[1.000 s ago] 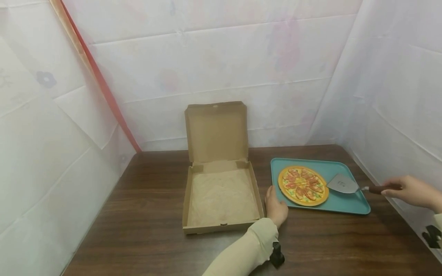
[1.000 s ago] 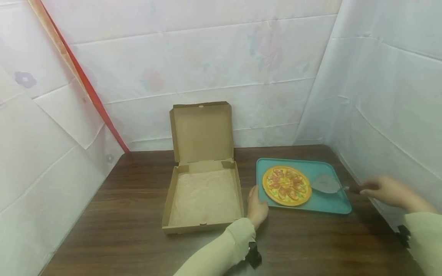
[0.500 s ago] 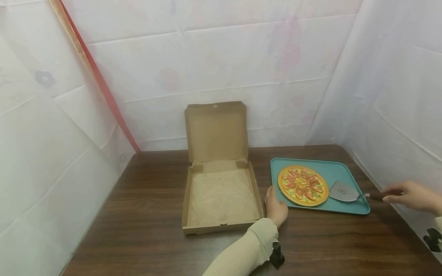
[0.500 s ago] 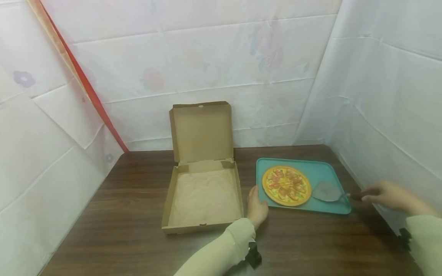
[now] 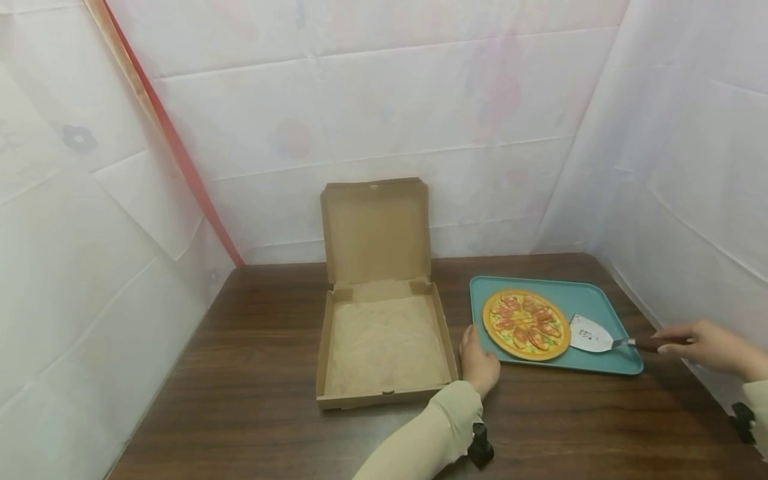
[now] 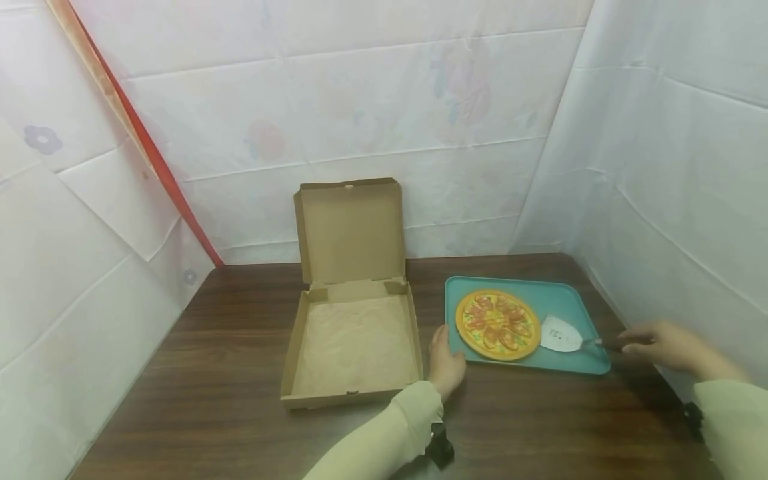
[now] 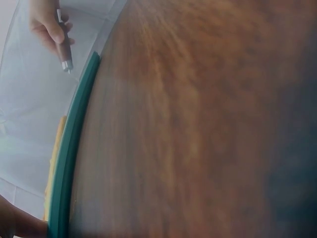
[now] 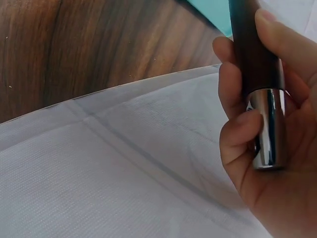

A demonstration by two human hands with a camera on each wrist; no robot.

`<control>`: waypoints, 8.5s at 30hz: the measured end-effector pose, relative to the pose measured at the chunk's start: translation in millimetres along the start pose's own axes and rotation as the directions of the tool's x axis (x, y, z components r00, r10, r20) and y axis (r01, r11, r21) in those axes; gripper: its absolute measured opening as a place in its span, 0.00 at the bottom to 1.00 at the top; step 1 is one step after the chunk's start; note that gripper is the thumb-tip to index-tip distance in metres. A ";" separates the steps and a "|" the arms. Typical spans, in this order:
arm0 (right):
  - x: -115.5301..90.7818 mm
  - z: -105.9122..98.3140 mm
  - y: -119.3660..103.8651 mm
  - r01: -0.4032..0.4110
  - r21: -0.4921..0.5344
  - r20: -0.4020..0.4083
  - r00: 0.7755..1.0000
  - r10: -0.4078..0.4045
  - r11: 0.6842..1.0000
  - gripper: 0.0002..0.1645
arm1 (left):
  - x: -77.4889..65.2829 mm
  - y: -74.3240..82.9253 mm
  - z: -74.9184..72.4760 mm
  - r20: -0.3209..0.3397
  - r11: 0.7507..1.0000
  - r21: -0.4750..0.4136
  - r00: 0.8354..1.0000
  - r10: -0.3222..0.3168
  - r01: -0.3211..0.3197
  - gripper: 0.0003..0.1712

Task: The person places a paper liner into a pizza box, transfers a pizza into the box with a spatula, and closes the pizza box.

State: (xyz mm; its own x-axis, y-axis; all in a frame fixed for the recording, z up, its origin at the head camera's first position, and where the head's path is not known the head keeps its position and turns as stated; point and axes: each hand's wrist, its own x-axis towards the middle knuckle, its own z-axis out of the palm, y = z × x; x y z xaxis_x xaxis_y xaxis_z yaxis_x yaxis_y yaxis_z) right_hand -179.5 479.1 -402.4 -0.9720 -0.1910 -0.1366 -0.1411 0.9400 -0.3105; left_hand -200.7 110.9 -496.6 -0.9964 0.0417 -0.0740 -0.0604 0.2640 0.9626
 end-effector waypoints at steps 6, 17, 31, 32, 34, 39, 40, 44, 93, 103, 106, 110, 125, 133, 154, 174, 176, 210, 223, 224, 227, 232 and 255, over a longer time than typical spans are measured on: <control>5.3 2.8 9.6 -0.002 -0.030 -0.016 1.000 0.001 1.000 0.22 | -4.7 2.5 6.1 -0.016 1.000 0.015 1.000 0.006 -0.006 0.34; 8.5 10.2 25.7 0.063 -0.003 -0.047 0.997 -0.063 0.998 0.23 | -15.5 12.3 15.8 -0.045 0.999 0.040 0.999 0.004 -0.002 0.35; 4.4 3.9 14.2 0.043 0.072 0.032 0.998 -0.045 0.996 0.26 | -22.5 22.5 17.7 -0.030 0.998 0.068 0.999 -0.014 0.016 0.35; 4.4 3.3 12.6 0.041 0.073 0.036 0.998 -0.044 0.997 0.26 | -23.0 23.2 17.6 -0.030 0.997 0.070 0.999 -0.016 0.018 0.35; 4.7 2.4 9.1 0.031 0.071 0.044 0.998 -0.034 0.997 0.27 | -24.0 24.8 17.6 -0.030 0.997 0.070 0.999 -0.019 0.021 0.35; 7.1 2.0 0.5 0.020 0.072 0.056 0.998 -0.024 0.997 0.28 | -25.1 25.4 17.9 -0.028 0.997 0.075 0.999 -0.023 0.025 0.35; 7.6 2.4 -1.3 0.017 0.070 0.057 0.998 -0.021 0.997 0.28 | -25.2 25.3 17.8 -0.027 0.997 0.076 0.999 -0.023 0.025 0.35; 10.7 4.1 -7.1 0.030 0.072 0.054 0.998 -0.034 0.997 0.28 | -25.3 25.5 17.0 -0.022 0.998 0.066 1.000 -0.022 0.024 0.35; 20.6 16.1 -63.1 0.065 0.141 0.053 0.996 -0.073 0.988 0.29 | -28.5 22.9 5.7 0.017 0.998 0.068 1.000 0.001 -0.002 0.34; 23.9 24.4 -62.9 0.018 0.132 0.045 0.999 -0.024 0.991 0.27 | -27.7 20.8 6.3 0.005 0.997 0.077 1.000 0.001 -0.002 0.33; 23.8 26.4 -62.8 0.008 0.130 0.038 0.999 -0.013 0.991 0.27 | -27.3 19.9 6.7 0.004 0.997 0.080 1.000 0.003 -0.003 0.33; 24.0 30.5 -59.9 0.031 0.114 0.008 0.999 -0.032 0.993 0.26 | -26.9 18.7 6.6 0.007 0.997 0.080 1.000 0.006 -0.006 0.34; 24.0 40.6 -50.1 0.080 0.088 -0.067 0.995 -0.075 0.993 0.31 | -24.3 12.5 8.8 -0.007 0.998 0.066 1.000 0.000 0.001 0.35; 20.2 42.8 -47.6 0.054 0.135 -0.060 0.997 -0.047 0.989 0.32 | -21.1 5.1 11.0 -0.008 0.998 0.066 1.000 0.003 -0.003 0.36; 15.6 39.1 -43.9 0.106 0.080 -0.082 0.992 -0.099 0.991 0.34 | -42.0 -17.7 16.4 -0.002 0.999 -0.017 1.000 -0.030 0.030 0.39; 17.6 43.5 -38.4 0.149 0.020 -0.154 0.977 -0.144 0.989 0.30 | -43.1 -14.9 -32.9 0.101 0.984 0.102 0.986 0.133 -0.143 0.40; 18.3 44.5 -38.2 0.140 0.012 -0.150 0.979 -0.137 0.990 0.30 | -42.8 -15.6 -44.1 0.116 0.979 0.116 0.982 0.152 -0.165 0.40; 57.4 63.5 -130.0 0.310 -0.089 -0.202 0.925 -0.322 0.946 0.28 | -49.2 -97.6 -246.2 -0.079 0.903 0.419 0.987 0.140 -0.094 0.44; 81.0 96.0 -162.3 0.349 -0.038 -0.151 0.924 -0.351 0.936 0.24 | -46.9 -125.4 -255.6 -0.069 0.872 0.489 0.997 0.045 -0.006 0.39; 82.6 99.0 -164.3 0.356 -0.033 -0.147 0.923 -0.357 0.934 0.23 | -46.6 -126.9 -255.7 -0.069 0.872 0.489 0.997 0.041 -0.002 0.39; 86.1 107.2 -169.9 0.374 -0.022 -0.130 0.918 -0.374 0.927 0.21 | -46.2 -129.6 -255.0 -0.070 0.873 0.487 0.997 0.031 0.007 0.38; 87.9 114.8 -176.8 0.399 -0.033 -0.113 0.910 -0.400 0.917 0.18 | -44.8 -129.8 -252.2 -0.056 0.866 0.500 0.998 0.020 0.010 0.35; 84.5 119.3 -180.4 0.412 -0.069 -0.142 0.897 -0.418 0.908 0.20 | -7.4 -91.8 -235.1 0.127 0.818 0.554 0.987 0.103 -0.156 0.19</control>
State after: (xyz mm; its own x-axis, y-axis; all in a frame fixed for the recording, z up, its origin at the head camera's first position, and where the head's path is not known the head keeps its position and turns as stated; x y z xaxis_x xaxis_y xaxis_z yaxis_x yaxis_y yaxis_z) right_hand -213.8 259.7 -470.1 -0.8398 -0.5244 0.1405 -0.5420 0.7946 -0.2736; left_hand -201.9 -140.2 -523.2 -0.9816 0.1906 -0.0072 0.1395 0.7431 0.6545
